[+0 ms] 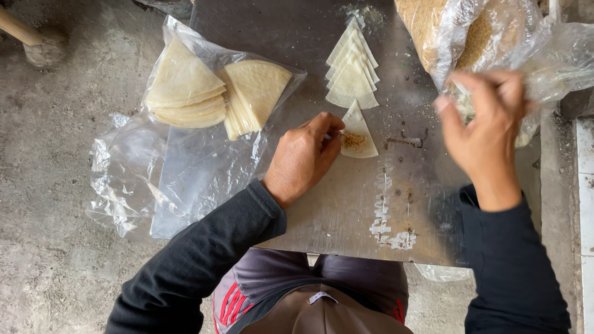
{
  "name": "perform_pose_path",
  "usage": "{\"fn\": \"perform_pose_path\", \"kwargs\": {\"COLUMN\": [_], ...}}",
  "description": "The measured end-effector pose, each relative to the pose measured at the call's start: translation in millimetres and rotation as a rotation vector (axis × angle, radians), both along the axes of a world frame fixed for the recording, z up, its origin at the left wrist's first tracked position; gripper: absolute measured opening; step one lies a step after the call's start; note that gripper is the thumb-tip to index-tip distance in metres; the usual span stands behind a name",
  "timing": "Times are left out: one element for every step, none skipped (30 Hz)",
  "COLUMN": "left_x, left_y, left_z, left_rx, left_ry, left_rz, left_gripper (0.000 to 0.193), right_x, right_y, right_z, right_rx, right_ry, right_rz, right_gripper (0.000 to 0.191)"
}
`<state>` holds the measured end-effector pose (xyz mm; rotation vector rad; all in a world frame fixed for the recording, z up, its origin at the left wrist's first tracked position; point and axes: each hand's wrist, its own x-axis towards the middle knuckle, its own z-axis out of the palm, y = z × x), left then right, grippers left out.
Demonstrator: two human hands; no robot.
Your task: The person repeatedly scoops a grainy filling into triangular pastry sheets using a small spoon, then folds and seals each sheet into a samosa. The finished samosas are stacked on the metal table.
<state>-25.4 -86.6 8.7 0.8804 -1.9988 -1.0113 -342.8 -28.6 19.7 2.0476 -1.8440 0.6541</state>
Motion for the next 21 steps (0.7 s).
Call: {"fn": "perform_pose_path", "kwargs": {"left_x": [0.3, 0.5, 0.1, -0.4, -1.4, -2.4, -2.9, -3.2, -3.5, -3.7, -4.1, -4.0, -4.4, -5.4, -6.7, -7.7, -8.5, -8.8, -9.5, -10.1, -10.3], "left_y": [0.4, 1.1, 1.7, 2.4, 3.4, 3.5, 3.5, 4.1, 4.2, 3.3, 2.8, 2.8, 3.0, 3.1, 3.5, 3.0, 2.0, 1.4, 1.3, 0.7, 0.5], "left_z": [0.8, 1.5, 2.0, 2.4, 2.5, 2.4, 2.1, 1.5, 0.6, -0.5, -1.9, -3.7, -5.6, -7.6, -9.5, -11.3, -12.7, -13.9, -14.8, -15.2, -15.6], "left_rx": [0.003, 0.006, 0.008, 0.001, -0.006, -0.014, -0.008, 0.001, 0.010, -0.029, -0.067, -0.103, -0.113, -0.122, -0.132, -0.129, -0.126, -0.123, -0.138, -0.155, -0.169], "left_ry": [-0.004, -0.009, -0.015, -0.015, -0.016, -0.013, -0.020, -0.027, -0.033, -0.028, -0.024, -0.021, -0.037, -0.053, -0.068, -0.071, -0.074, -0.077, -0.072, -0.066, -0.061], "left_rz": [-0.008, -0.013, -0.017, -0.009, -0.007, -0.005, -0.006, -0.008, -0.009, -0.018, -0.028, -0.037, -0.031, -0.027, -0.023, -0.026, -0.029, -0.032, -0.036, -0.038, -0.041], "left_gripper": [0.018, 0.018, 0.018, 0.017, 0.016, 0.014, 0.014, 0.014, 0.014, 0.015, 0.015, 0.016, 0.016, 0.017, 0.018, 0.017, 0.017, 0.017, 0.018, 0.018, 0.019], "right_x": [9.0, 19.8, 31.5, 43.3, 54.7, 62.3, 66.1, 68.9, 71.3, 73.7, 75.6, 77.1, 77.7, 77.7, 77.8, 78.9, 80.4, 82.3, 84.3, 86.7, 89.1], "right_y": [7.9, 12.7, 14.4, 12.4, 11.2, 9.9, 8.8, 8.7, 8.9, 9.3, 10.5, 11.4, 12.0, 13.0, 14.1, 14.6, 14.6, 14.5, 14.4, 14.0, 14.0], "right_z": [2.6, 3.2, 1.8, -1.3, -5.3, -7.1, -6.9, -6.2, -5.5, -4.7, -4.1, -3.7, -3.1, -2.5, -2.6, -3.8, -5.5, -7.2, -9.1, -11.0, -12.6], "right_rx": [0.124, 0.321, 0.519, 0.472, 0.426, 0.378, 0.377, 0.378, 0.379, 0.349, 0.319, 0.291, 0.298, 0.305, 0.313, 0.272, 0.230, 0.188, 0.180, 0.170, 0.161], "right_ry": [-0.158, -0.261, -0.366, -0.279, -0.195, -0.107, -0.137, -0.167, -0.197, -0.171, -0.146, -0.123, -0.091, -0.058, -0.025, -0.043, -0.061, -0.079, -0.120, -0.159, -0.199], "right_rz": [0.120, 0.217, 0.322, 0.361, 0.395, 0.426, 0.419, 0.410, 0.403, 0.393, 0.383, 0.374, 0.363, 0.352, 0.339, 0.359, 0.378, 0.399, 0.409, 0.419, 0.429], "right_gripper": [0.019, 0.024, 0.030, 0.029, 0.027, 0.026, 0.023, 0.021, 0.019, 0.018, 0.017, 0.016, 0.016, 0.016, 0.016, 0.017, 0.018, 0.019, 0.020, 0.021, 0.023]}}
